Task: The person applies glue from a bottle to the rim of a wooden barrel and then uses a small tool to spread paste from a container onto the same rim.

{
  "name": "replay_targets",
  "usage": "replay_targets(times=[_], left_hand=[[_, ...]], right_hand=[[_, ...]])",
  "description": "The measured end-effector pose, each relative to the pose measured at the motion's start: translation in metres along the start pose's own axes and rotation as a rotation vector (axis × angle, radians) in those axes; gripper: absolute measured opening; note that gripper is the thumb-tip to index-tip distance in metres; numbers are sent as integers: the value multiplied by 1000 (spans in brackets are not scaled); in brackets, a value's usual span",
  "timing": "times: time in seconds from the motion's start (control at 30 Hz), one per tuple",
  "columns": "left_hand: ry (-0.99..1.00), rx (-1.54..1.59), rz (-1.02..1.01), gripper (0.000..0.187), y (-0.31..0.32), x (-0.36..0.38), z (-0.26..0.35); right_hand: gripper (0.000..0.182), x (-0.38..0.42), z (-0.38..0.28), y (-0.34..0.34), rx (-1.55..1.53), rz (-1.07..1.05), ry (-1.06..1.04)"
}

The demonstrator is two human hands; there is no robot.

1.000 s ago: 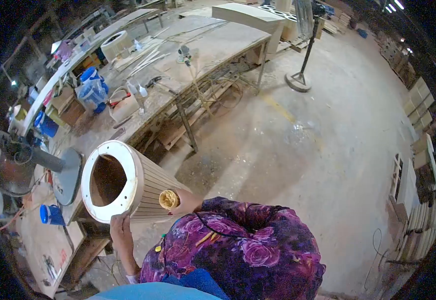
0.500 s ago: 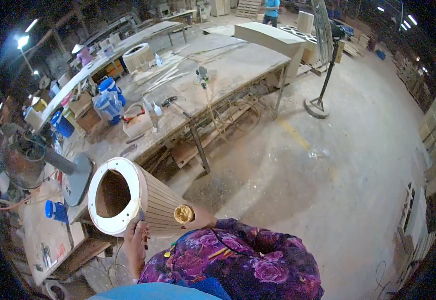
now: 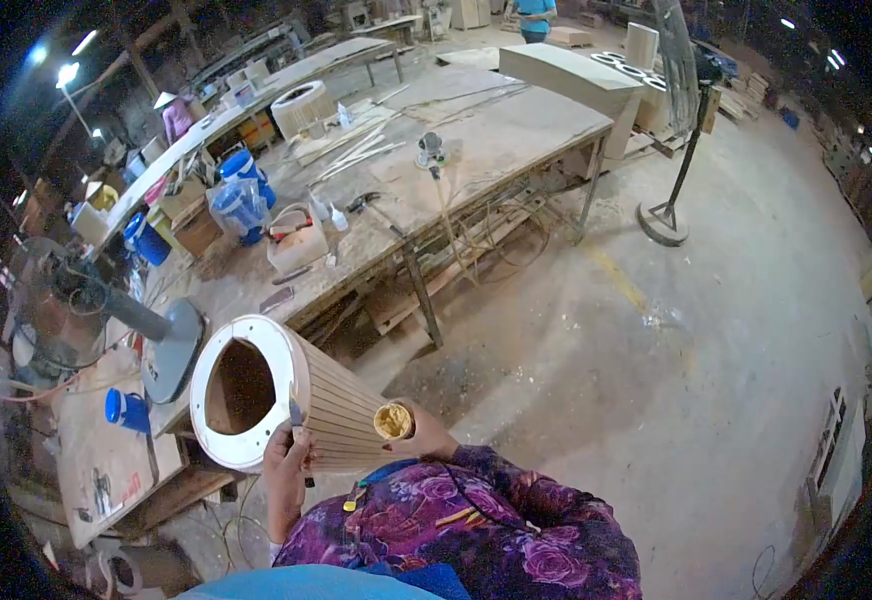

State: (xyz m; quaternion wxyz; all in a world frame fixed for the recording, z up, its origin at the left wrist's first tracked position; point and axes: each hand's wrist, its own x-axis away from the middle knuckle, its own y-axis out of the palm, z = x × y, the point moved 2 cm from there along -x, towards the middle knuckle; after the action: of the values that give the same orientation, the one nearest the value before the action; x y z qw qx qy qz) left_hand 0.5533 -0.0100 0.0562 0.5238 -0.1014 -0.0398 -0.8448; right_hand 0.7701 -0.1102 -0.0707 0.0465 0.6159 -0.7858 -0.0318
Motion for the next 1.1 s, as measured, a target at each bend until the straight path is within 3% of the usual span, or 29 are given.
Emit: replay_targets(times=[0.07, 0.13, 0.47, 1.1], left_hand=[[2, 10, 0, 32, -1, 1, 1], [-18, 16, -12, 29, -2, 1, 4], [-6, 5, 4, 27, -13, 3, 5], [-2, 119, 64, 36, -118, 2, 11]], right_hand=[[74, -1, -3, 1, -28, -1, 6], [87, -4, 4, 2, -32, -18, 43], [83, -20, 19, 16, -74, -11, 12], [78, -42, 23, 105, -10, -93, 83]])
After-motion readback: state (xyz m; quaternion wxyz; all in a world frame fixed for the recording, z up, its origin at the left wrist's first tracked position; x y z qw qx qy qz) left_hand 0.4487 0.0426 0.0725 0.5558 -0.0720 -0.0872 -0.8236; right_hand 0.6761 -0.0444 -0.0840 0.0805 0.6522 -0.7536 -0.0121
